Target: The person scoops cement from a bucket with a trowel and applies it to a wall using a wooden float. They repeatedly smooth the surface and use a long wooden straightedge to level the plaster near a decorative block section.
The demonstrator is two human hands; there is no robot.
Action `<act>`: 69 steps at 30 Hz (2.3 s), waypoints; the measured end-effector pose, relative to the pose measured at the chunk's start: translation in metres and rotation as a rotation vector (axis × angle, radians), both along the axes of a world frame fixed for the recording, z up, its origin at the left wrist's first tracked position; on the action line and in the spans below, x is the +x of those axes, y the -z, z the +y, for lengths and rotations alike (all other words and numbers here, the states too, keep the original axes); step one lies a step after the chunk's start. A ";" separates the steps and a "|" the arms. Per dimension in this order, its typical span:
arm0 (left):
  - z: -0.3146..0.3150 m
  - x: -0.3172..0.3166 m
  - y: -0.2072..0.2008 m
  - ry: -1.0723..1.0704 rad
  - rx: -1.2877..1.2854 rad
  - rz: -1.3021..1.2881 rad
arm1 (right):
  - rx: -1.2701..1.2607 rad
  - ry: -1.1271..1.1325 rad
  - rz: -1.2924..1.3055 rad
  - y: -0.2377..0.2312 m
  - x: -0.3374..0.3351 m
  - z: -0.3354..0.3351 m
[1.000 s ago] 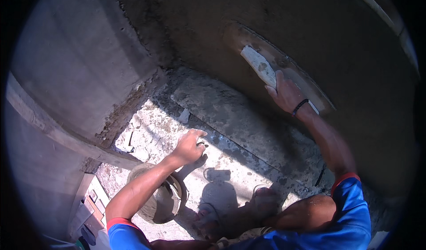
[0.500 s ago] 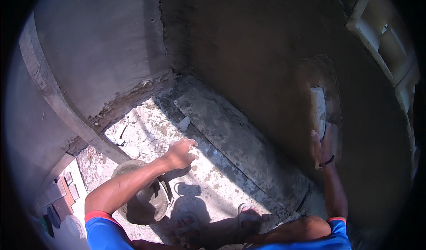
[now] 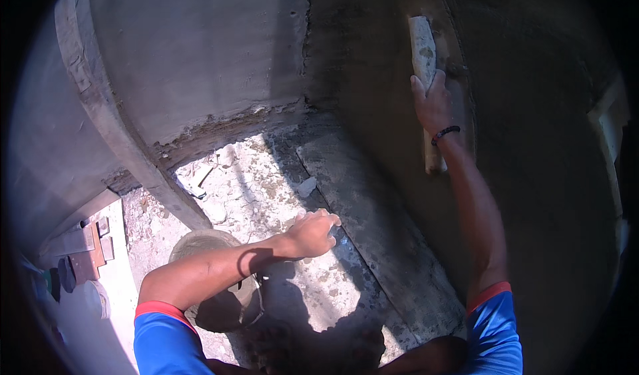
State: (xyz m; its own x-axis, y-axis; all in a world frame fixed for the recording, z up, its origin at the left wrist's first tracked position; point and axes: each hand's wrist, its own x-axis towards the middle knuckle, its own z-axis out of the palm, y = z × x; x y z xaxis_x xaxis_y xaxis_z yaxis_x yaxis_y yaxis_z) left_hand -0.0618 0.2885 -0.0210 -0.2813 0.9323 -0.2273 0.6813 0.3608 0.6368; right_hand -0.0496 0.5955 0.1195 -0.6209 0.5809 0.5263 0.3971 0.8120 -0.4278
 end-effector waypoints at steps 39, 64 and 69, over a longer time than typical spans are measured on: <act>0.007 -0.035 -0.013 -0.092 0.039 -0.036 | 0.071 0.143 -0.095 -0.041 -0.097 0.001; -0.013 -0.037 0.007 -0.152 0.019 -0.075 | 0.037 0.036 -0.491 0.173 -0.036 -0.005; -0.026 -0.031 -0.015 -0.152 -0.007 -0.062 | 0.023 0.030 -0.633 0.195 0.015 -0.009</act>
